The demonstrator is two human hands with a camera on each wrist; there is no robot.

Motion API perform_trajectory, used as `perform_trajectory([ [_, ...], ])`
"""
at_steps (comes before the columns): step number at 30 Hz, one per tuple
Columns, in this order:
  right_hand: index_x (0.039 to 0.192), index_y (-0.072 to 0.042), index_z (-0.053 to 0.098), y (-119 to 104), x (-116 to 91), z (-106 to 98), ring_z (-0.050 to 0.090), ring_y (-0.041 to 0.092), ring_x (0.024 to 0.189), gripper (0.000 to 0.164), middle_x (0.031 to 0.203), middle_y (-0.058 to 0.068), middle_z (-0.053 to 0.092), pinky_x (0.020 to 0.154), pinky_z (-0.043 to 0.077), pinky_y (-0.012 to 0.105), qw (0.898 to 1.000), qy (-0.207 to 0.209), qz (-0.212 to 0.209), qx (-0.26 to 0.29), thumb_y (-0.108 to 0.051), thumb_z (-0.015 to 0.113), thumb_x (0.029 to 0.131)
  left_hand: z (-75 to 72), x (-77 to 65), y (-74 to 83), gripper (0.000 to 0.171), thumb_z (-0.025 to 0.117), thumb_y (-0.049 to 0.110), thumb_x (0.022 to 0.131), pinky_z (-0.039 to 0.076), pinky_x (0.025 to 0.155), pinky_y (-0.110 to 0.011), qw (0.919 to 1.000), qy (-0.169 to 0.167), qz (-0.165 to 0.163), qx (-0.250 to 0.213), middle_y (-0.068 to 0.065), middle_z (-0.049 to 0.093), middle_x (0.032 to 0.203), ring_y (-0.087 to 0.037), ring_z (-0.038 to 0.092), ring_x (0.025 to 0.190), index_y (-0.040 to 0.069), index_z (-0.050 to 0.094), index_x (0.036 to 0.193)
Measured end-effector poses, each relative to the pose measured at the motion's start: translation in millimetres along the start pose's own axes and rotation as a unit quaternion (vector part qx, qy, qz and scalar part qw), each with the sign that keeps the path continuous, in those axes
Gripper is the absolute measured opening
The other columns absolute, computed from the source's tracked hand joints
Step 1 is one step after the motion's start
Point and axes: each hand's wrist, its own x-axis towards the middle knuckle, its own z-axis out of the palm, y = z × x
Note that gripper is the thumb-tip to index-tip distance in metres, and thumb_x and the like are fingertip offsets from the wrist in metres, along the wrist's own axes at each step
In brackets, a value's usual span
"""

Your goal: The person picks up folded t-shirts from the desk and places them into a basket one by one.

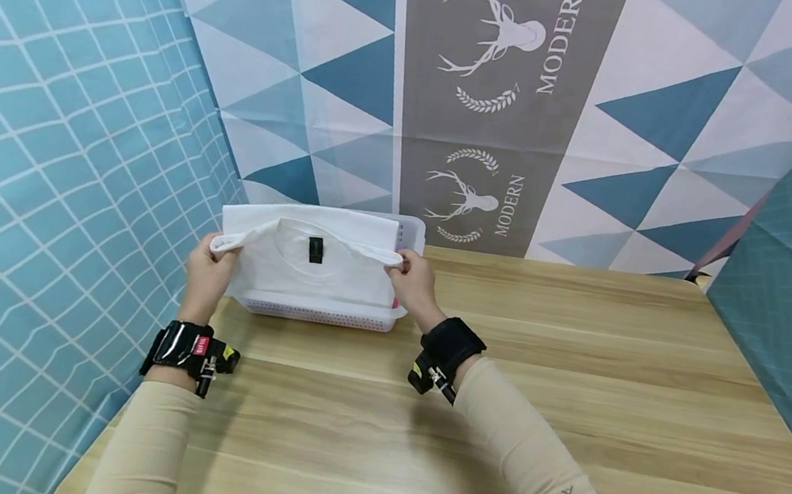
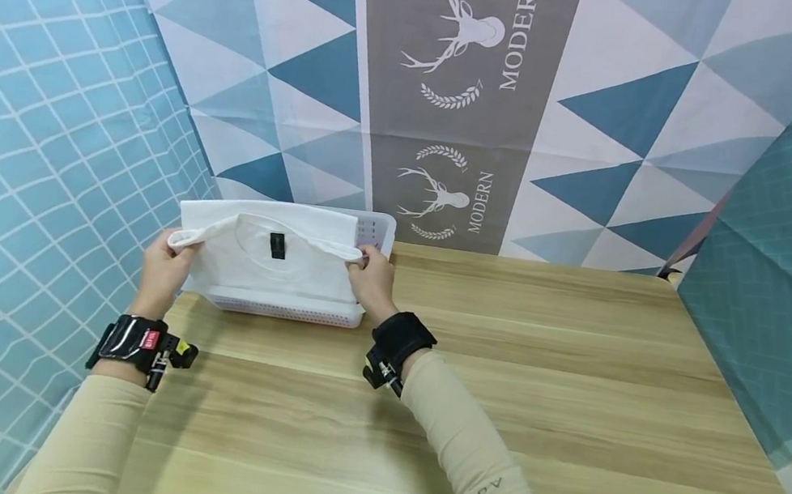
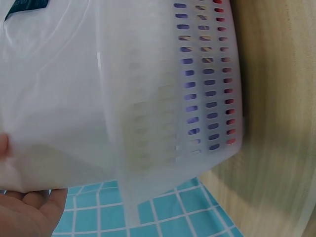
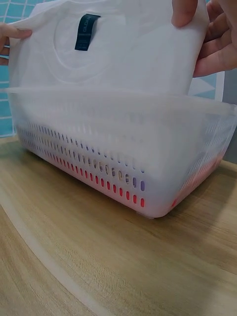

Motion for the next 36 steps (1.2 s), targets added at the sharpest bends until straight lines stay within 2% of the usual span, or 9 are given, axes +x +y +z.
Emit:
perform_trajectory([
  [8, 0.101, 0.002, 0.063, 1, 1, 4, 0.053, 0.017, 0.078, 0.015, 0.086, 0.014, 0.065, 0.064, 0.036, 0.017, 1.000, -0.009, 0.021, -0.020, -0.007, 0.062, 0.090, 5.4, 4.6, -8.8, 0.039, 0.052, 0.026, 0.098, 0.041, 0.087, -0.023, 0.9997, -0.005, -0.024, -0.006, -0.017, 0.058, 0.131, -0.005, 0.048, 0.098, 0.002, 0.054, 0.129],
  [13, 0.101, 0.001, 0.062, 6, 1, 9, 0.062, 0.024, 0.087, 0.015, 0.094, 0.018, 0.068, 0.072, 0.048, 0.025, 0.999, -0.011, 0.026, -0.022, -0.010, 0.062, 0.091, 9.7, 7.1, -12.4, 0.036, 0.054, 0.024, 0.097, 0.038, 0.076, -0.020, 0.9996, 0.009, -0.027, 0.009, -0.022, 0.059, 0.118, -0.012, 0.048, 0.091, -0.006, 0.056, 0.116],
  [15, 0.101, 0.002, 0.062, 7, 1, 10, 0.063, 0.028, 0.092, 0.016, 0.098, 0.020, 0.069, 0.078, 0.051, 0.031, 0.999, -0.011, 0.026, -0.018, -0.010, 0.061, 0.091, 11.8, 7.3, -12.5, 0.037, 0.054, 0.023, 0.097, 0.039, 0.075, -0.023, 0.9995, 0.009, -0.025, 0.017, -0.024, 0.059, 0.117, -0.017, 0.050, 0.092, -0.008, 0.055, 0.116],
  [19, 0.103, 0.003, 0.064, 11, 1, 12, 0.062, 0.029, 0.094, 0.017, 0.100, 0.021, 0.068, 0.082, 0.052, 0.036, 0.999, -0.013, 0.035, -0.022, -0.009, 0.061, 0.091, 16.8, 6.9, -12.0, 0.043, 0.052, 0.023, 0.098, 0.045, 0.091, -0.040, 0.9993, -0.015, -0.029, 0.018, -0.029, 0.055, 0.127, -0.032, 0.053, 0.109, -0.008, 0.048, 0.128],
  [22, 0.111, 0.002, 0.064, 13, 1, 14, 0.063, 0.029, 0.094, 0.023, 0.101, 0.021, 0.069, 0.080, 0.053, 0.034, 0.998, -0.020, 0.046, -0.032, -0.010, 0.061, 0.092, 22.7, 7.3, -11.4, 0.047, 0.051, 0.022, 0.099, 0.042, 0.103, -0.051, 0.9987, -0.029, -0.033, 0.025, -0.031, 0.051, 0.134, -0.040, 0.051, 0.121, -0.008, 0.044, 0.134],
  [28, 0.131, -0.004, 0.056, 15, 3, 16, 0.065, 0.030, 0.098, 0.038, 0.108, 0.019, 0.068, 0.077, 0.055, 0.033, 0.995, -0.047, 0.068, -0.048, -0.012, 0.059, 0.094, 41.1, 12.1, -10.8, 0.043, 0.052, 0.019, 0.099, 0.040, 0.105, -0.053, 0.9987, -0.037, -0.004, 0.034, -0.031, 0.051, 0.134, -0.043, 0.049, 0.124, -0.008, 0.046, 0.132],
  [32, 0.139, -0.003, 0.048, 14, 3, 17, 0.062, 0.032, 0.112, 0.047, 0.120, 0.021, 0.065, 0.090, 0.054, 0.039, 0.991, -0.079, 0.080, -0.069, -0.017, 0.058, 0.095, 51.0, 13.7, -10.2, 0.040, 0.049, 0.017, 0.100, 0.041, 0.104, -0.052, 0.9974, -0.058, 0.002, 0.042, -0.030, 0.052, 0.132, -0.042, 0.050, 0.123, -0.006, 0.046, 0.132],
  [36, 0.139, 0.004, 0.044, 13, 4, 18, 0.056, 0.036, 0.124, 0.052, 0.129, 0.026, 0.059, 0.105, 0.046, 0.043, 0.989, -0.095, 0.080, -0.074, -0.017, 0.059, 0.094, 54.7, 13.4, -10.6, 0.039, 0.046, 0.013, 0.100, 0.041, 0.103, -0.051, 0.9930, -0.074, -0.005, 0.091, -0.031, 0.052, 0.130, -0.043, 0.050, 0.121, -0.008, 0.046, 0.133],
])
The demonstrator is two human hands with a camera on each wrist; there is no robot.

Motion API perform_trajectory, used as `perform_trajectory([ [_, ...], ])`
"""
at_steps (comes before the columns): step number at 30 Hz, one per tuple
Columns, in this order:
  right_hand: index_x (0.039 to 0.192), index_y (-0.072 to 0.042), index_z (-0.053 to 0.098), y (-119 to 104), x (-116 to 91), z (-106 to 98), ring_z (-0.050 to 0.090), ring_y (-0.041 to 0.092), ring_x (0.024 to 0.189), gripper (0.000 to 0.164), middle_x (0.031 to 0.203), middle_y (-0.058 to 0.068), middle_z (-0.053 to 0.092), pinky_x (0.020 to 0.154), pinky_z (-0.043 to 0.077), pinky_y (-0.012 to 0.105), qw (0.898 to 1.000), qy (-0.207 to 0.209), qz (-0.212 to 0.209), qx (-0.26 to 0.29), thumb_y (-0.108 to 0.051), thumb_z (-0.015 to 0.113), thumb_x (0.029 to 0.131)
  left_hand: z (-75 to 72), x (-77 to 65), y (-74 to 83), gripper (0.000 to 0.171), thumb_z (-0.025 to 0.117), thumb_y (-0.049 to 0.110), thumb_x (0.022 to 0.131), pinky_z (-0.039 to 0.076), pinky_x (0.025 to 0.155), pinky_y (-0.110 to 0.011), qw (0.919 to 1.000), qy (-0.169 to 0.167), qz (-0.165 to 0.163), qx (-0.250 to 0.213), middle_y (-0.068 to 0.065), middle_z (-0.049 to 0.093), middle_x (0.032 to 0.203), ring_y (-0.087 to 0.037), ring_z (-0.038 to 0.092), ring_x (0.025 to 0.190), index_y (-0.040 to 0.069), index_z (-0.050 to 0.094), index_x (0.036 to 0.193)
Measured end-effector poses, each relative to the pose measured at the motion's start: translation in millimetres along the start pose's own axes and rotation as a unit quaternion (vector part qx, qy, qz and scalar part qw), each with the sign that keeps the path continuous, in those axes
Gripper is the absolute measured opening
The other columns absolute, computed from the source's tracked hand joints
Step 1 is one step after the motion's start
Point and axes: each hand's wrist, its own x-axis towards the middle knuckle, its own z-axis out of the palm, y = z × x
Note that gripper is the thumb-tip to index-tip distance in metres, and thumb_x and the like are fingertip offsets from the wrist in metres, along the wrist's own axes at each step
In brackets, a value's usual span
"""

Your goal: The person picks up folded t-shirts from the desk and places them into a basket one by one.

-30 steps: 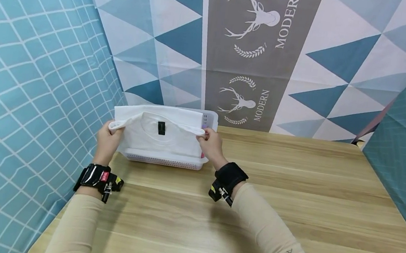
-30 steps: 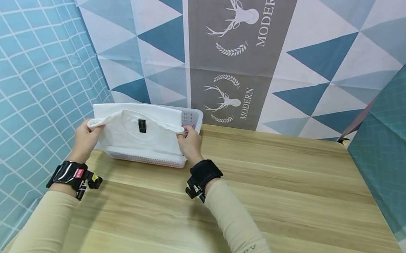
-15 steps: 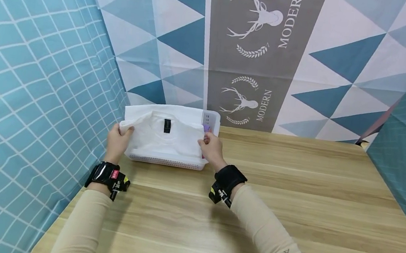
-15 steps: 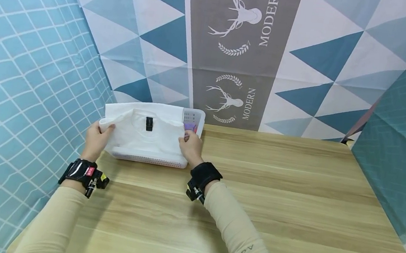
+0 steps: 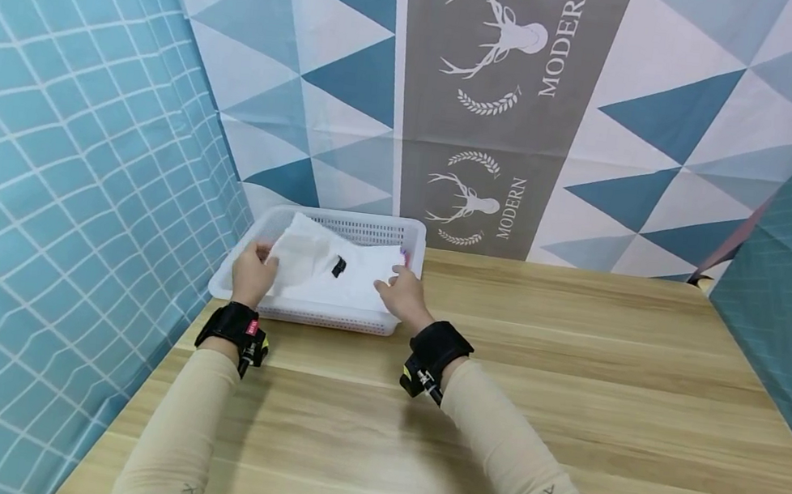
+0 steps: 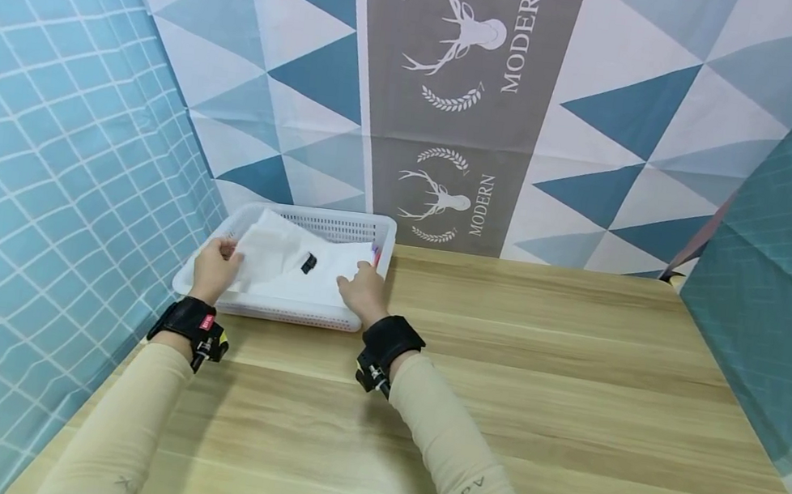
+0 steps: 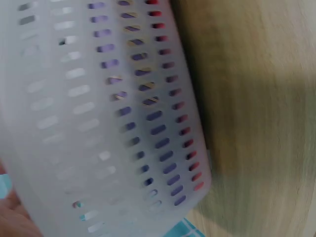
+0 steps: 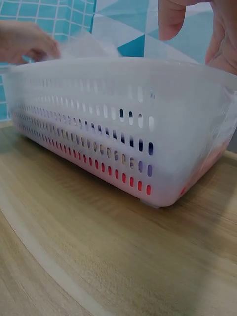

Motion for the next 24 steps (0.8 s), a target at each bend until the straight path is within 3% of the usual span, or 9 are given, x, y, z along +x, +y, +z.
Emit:
perform_trajectory([
  [6, 0.136, 0.007, 0.046, 0, -3, 1, 0.054, 0.037, 0.126, 0.050, 0.132, 0.028, 0.057, 0.106, 0.046, 0.043, 1.000, -0.002, -0.004, 0.005, -0.016, 0.059, 0.093, 0.5, -1.0, -3.2, 0.040, 0.047, 0.011, 0.096, 0.043, 0.099, -0.052, 0.9972, -0.010, 0.001, 0.074, -0.034, 0.054, 0.127, -0.046, 0.053, 0.117, -0.011, 0.048, 0.129],
  [13, 0.136, 0.005, 0.047, 3, -5, -5, 0.053, 0.037, 0.127, 0.047, 0.134, 0.027, 0.055, 0.104, 0.046, 0.044, 1.000, 0.006, 0.003, 0.030, -0.016, 0.056, 0.095, 9.6, 1.2, -0.8, 0.041, 0.044, 0.016, 0.098, 0.043, 0.101, -0.053, 0.9917, -0.065, 0.033, 0.106, -0.032, 0.052, 0.134, -0.046, 0.052, 0.122, -0.008, 0.049, 0.131],
  [19, 0.136, 0.004, 0.047, 2, -8, -9, 0.054, 0.036, 0.125, 0.045, 0.131, 0.026, 0.057, 0.103, 0.048, 0.044, 0.999, 0.008, -0.003, 0.045, -0.015, 0.055, 0.095, 13.5, -3.8, 7.8, 0.042, 0.043, 0.017, 0.099, 0.042, 0.103, -0.054, 0.9872, -0.082, 0.053, 0.126, -0.030, 0.051, 0.137, -0.045, 0.050, 0.125, -0.005, 0.048, 0.134],
  [24, 0.135, 0.001, 0.049, 2, -15, -14, 0.058, 0.034, 0.121, 0.044, 0.128, 0.024, 0.060, 0.101, 0.049, 0.042, 0.998, 0.018, -0.004, 0.064, -0.016, 0.056, 0.095, 18.0, -16.9, 21.0, 0.042, 0.046, 0.015, 0.099, 0.043, 0.104, -0.053, 0.9868, -0.074, 0.088, 0.114, -0.029, 0.051, 0.137, -0.044, 0.050, 0.126, -0.006, 0.045, 0.136],
])
